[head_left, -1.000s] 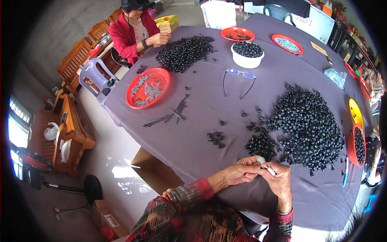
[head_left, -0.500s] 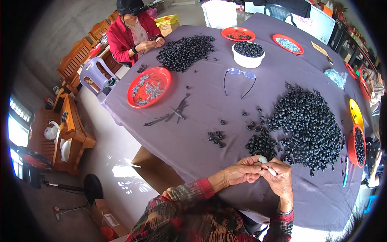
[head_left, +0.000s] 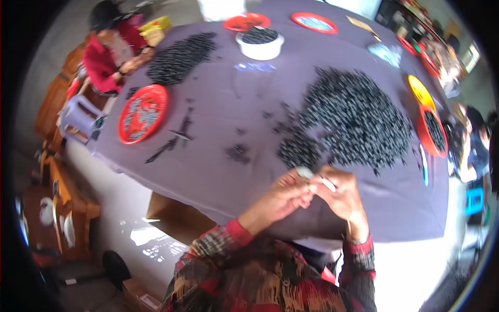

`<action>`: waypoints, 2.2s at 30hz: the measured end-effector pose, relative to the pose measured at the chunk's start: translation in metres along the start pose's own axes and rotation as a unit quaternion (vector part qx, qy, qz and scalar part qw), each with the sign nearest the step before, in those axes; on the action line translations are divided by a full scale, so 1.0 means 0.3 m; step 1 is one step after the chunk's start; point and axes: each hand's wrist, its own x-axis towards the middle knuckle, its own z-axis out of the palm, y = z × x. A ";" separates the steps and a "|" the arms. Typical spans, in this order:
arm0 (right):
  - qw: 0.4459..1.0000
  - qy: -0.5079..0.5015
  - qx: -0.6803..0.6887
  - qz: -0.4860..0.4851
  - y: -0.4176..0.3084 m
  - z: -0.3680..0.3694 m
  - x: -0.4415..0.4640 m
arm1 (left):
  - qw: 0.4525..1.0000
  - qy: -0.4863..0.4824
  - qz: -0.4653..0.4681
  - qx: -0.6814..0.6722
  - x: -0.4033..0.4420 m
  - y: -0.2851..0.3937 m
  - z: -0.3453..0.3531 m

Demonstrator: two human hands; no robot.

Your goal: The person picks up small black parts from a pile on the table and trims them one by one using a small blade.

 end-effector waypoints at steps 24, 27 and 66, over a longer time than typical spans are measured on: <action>0.997 0.070 -0.001 -0.026 -0.035 0.014 -0.181 | 0.992 -0.014 0.067 0.106 0.005 -0.005 -0.001; 0.997 0.073 0.001 -0.031 -0.020 0.019 -0.182 | 0.992 -0.009 0.068 0.104 0.005 -0.008 -0.002; 0.986 0.162 0.013 0.046 0.084 0.042 -0.082 | 0.976 0.039 0.057 0.205 -0.002 -0.122 0.008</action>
